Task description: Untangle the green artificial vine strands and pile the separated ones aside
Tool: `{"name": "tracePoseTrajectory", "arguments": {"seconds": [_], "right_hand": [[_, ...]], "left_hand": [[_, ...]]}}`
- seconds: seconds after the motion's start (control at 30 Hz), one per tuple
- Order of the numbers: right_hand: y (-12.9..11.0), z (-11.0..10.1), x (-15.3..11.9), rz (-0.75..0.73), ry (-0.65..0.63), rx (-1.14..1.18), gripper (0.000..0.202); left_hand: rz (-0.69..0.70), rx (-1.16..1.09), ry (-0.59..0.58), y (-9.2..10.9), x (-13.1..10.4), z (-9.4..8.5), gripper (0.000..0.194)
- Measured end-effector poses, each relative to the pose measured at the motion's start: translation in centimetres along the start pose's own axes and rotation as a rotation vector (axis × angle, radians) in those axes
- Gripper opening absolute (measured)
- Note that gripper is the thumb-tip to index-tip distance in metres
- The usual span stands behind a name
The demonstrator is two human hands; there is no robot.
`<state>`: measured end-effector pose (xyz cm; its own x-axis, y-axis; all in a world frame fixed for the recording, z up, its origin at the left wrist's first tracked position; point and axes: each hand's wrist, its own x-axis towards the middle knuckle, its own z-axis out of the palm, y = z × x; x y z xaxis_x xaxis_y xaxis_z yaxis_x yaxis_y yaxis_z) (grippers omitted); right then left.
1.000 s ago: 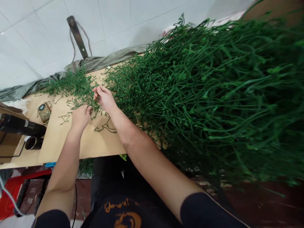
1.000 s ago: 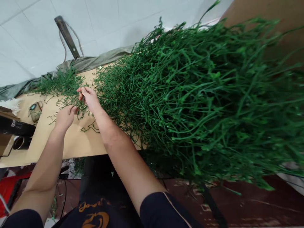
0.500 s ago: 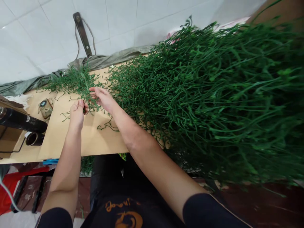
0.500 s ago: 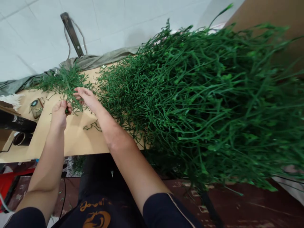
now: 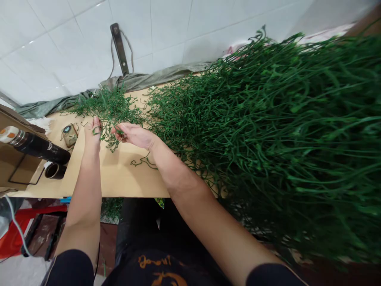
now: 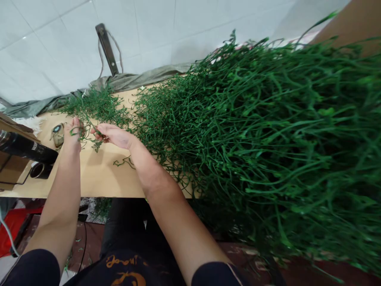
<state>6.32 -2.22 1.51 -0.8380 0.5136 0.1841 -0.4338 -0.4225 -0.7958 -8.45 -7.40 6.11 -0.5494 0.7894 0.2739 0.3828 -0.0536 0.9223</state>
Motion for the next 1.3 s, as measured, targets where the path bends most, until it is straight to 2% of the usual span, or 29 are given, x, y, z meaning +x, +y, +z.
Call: {"name": "tracePoseTrajectory", "arguments": {"seconds": [0.1,0.17,0.23,0.4,0.47,0.57,0.63,0.73,0.87,1.07,1.13,1.2,1.3], "right_hand": [[-0.8,-0.3,-0.8,0.016,-0.049,0.002,0.015],[-1.0,-0.7,-1.0,0.002,-0.017,-0.045,0.014],[-1.0,-0.9,-0.8,-0.025,0.014,-0.115,0.015],[-1.2,-1.3,-0.7,-0.054,-0.057,-0.196,0.022],[-1.4,-1.4,-0.8,-0.051,0.004,-0.247,0.022],[-1.4,-1.5,-0.6,-0.088,0.184,-0.315,0.021],[-1.1,-1.4,-0.3,-0.114,0.258,-0.303,0.021],[-0.7,-1.1,0.2,-0.105,0.250,-0.269,0.021],[-0.5,-0.8,0.3,-0.110,0.164,-0.313,0.023],[-0.5,-1.3,0.3,-0.139,0.213,-0.533,0.018],[-0.3,-1.5,0.4,-0.129,0.231,-0.686,0.015],[-0.1,-1.3,0.6,-0.107,0.215,-0.831,0.018],[0.2,-0.5,0.7,-0.068,0.147,-0.933,0.024]], "left_hand": [[0.017,0.023,-0.197,0.1,-0.8,-0.3,0.041],[-0.016,0.031,-0.314,0.2,-1.4,-0.6,0.040],[-0.055,0.004,-0.378,0.1,-1.8,-0.9,0.040],[-0.103,-0.060,-0.416,0.0,-1.9,-1.3,0.039],[-0.108,-0.041,-0.418,0.0,-2.0,-1.3,0.040],[-0.110,-0.017,-0.425,0.1,-2.1,-1.1,0.041],[-0.112,-0.004,-0.434,-0.1,-2.3,-0.7,0.041],[-0.111,0.051,-0.458,-0.7,-2.6,0.1,0.039],[-0.064,0.174,-0.435,-1.4,-2.7,0.9,0.038],[0.048,0.264,-0.230,-1.2,-2.1,-0.4,0.027],[0.053,0.200,-0.166,-1.2,-2.0,-0.8,0.026],[-0.004,0.047,-0.125,-1.3,-1.9,-0.5,0.024],[-0.206,-0.313,-0.063,-1.1,-1.9,0.9,0.024]]}}
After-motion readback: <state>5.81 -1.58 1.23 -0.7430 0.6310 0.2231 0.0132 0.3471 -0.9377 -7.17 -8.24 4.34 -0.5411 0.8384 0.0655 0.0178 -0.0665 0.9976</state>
